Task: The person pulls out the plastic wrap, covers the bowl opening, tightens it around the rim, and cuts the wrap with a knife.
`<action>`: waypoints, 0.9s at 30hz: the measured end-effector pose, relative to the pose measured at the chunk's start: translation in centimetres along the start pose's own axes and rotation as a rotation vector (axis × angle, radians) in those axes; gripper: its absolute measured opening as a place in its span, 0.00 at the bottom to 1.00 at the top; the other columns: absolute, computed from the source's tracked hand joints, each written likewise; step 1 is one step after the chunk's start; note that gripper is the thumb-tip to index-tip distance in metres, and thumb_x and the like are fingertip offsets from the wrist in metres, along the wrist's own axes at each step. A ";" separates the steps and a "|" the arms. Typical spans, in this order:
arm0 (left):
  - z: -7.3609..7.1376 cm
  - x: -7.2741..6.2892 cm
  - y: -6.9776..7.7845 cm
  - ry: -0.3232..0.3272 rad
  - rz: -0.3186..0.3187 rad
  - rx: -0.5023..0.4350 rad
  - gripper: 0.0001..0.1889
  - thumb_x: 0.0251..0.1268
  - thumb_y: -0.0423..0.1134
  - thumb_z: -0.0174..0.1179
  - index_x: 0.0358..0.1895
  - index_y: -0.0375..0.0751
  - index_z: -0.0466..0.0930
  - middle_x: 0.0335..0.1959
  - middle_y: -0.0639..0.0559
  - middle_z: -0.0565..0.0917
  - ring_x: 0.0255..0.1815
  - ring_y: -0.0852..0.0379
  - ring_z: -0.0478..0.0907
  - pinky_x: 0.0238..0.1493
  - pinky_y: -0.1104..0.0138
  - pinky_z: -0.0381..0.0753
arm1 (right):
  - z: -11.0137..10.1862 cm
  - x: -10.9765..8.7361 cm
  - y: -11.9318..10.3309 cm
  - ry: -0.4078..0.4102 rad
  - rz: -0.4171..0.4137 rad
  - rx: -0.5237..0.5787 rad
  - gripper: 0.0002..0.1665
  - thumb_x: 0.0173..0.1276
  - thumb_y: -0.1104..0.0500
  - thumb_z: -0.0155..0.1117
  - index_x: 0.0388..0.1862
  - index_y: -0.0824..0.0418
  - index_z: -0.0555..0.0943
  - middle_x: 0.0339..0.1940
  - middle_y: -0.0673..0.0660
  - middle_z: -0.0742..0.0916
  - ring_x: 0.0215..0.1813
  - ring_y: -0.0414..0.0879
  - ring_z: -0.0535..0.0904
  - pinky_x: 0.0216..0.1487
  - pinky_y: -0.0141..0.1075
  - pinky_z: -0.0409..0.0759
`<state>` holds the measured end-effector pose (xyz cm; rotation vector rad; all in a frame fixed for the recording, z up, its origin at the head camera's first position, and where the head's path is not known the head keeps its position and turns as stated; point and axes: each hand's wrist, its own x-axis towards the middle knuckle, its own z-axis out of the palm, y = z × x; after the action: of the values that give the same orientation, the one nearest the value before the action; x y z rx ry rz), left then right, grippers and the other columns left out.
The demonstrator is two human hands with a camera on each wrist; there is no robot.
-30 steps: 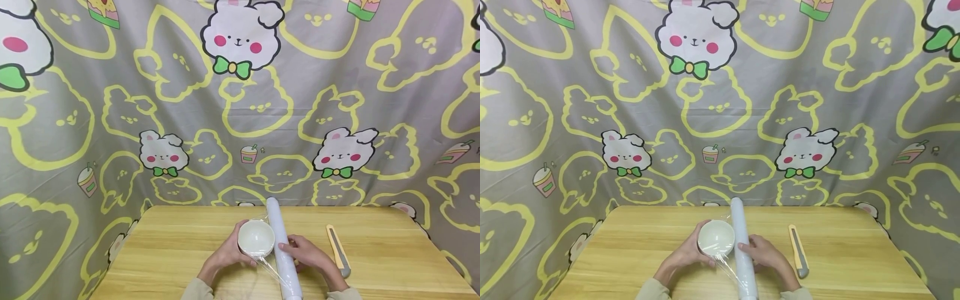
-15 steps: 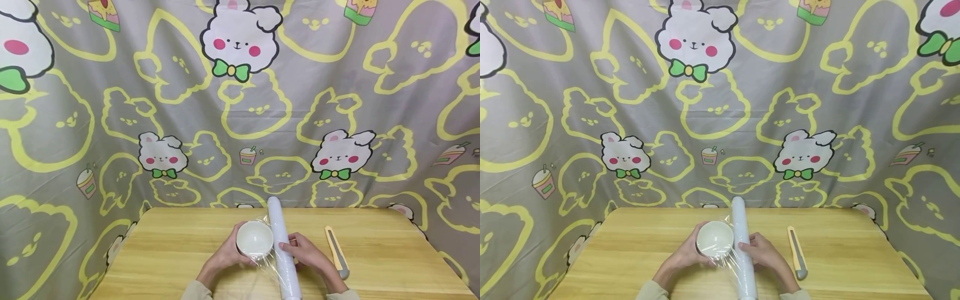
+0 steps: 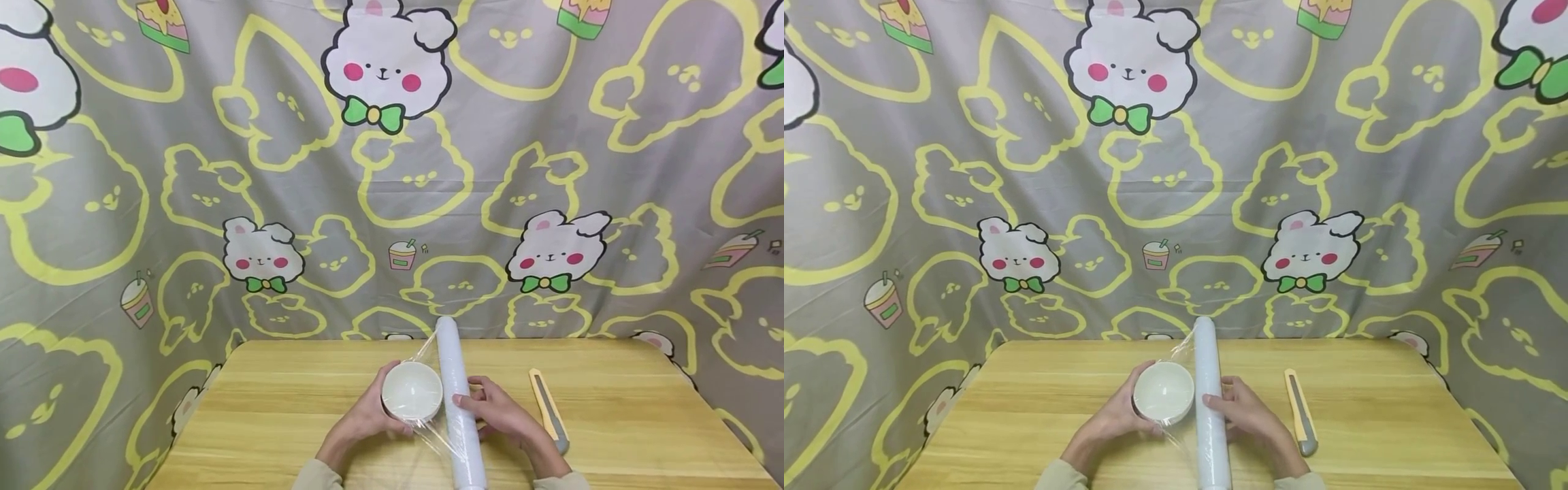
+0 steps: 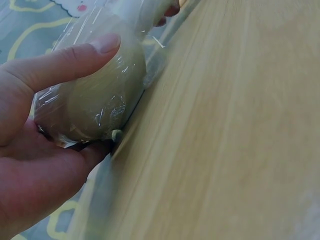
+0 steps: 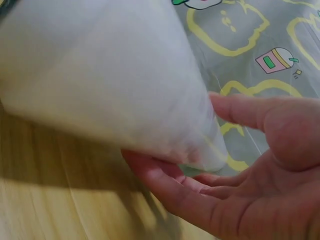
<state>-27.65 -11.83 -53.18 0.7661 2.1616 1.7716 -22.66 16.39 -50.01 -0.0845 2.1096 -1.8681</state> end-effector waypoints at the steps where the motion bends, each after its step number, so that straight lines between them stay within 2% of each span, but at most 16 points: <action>1: 0.0 0.0 0.0 -0.001 -0.001 0.004 0.65 0.33 0.22 0.81 0.80 0.36 0.49 0.72 0.36 0.67 0.68 0.39 0.69 0.73 0.48 0.63 | -0.1 0.0 0.0 -0.021 0.003 0.017 0.46 0.77 0.53 0.62 0.73 0.82 0.52 0.50 0.70 0.78 0.41 0.53 0.83 0.35 0.48 0.87; 6: 0.0 0.1 -0.2 -0.004 -0.012 0.021 0.66 0.33 0.22 0.81 0.80 0.35 0.47 0.72 0.37 0.67 0.68 0.40 0.69 0.72 0.50 0.62 | -0.3 0.1 0.2 -0.081 0.011 0.053 0.45 0.79 0.51 0.58 0.74 0.82 0.51 0.53 0.70 0.78 0.46 0.54 0.82 0.40 0.50 0.87; 12: -0.1 0.2 -0.5 -0.005 0.012 0.019 0.63 0.33 0.23 0.82 0.79 0.37 0.52 0.71 0.38 0.68 0.68 0.41 0.69 0.71 0.52 0.63 | -0.3 0.1 0.7 -0.071 -0.001 0.093 0.43 0.78 0.52 0.59 0.73 0.77 0.51 0.54 0.70 0.79 0.45 0.55 0.82 0.42 0.53 0.86; 20: -0.3 0.0 -0.7 -0.008 0.016 0.009 0.62 0.33 0.23 0.82 0.78 0.37 0.54 0.72 0.37 0.68 0.69 0.39 0.68 0.71 0.52 0.62 | -0.5 0.5 1.1 -0.180 0.014 0.275 0.49 0.77 0.55 0.58 0.78 0.76 0.39 0.53 0.71 0.79 0.48 0.56 0.83 0.50 0.56 0.84; 27: -0.3 0.2 -0.5 -0.014 0.015 0.006 0.62 0.33 0.22 0.82 0.78 0.37 0.54 0.71 0.37 0.68 0.69 0.40 0.69 0.70 0.58 0.64 | -0.8 1.2 1.6 -0.202 -0.011 0.412 0.48 0.75 0.62 0.59 0.76 0.78 0.39 0.52 0.69 0.80 0.50 0.54 0.84 0.55 0.51 0.83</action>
<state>-28.06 -12.04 -53.53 0.7956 2.1582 1.7623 -23.70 17.05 -51.73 -0.1804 1.5641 -2.1585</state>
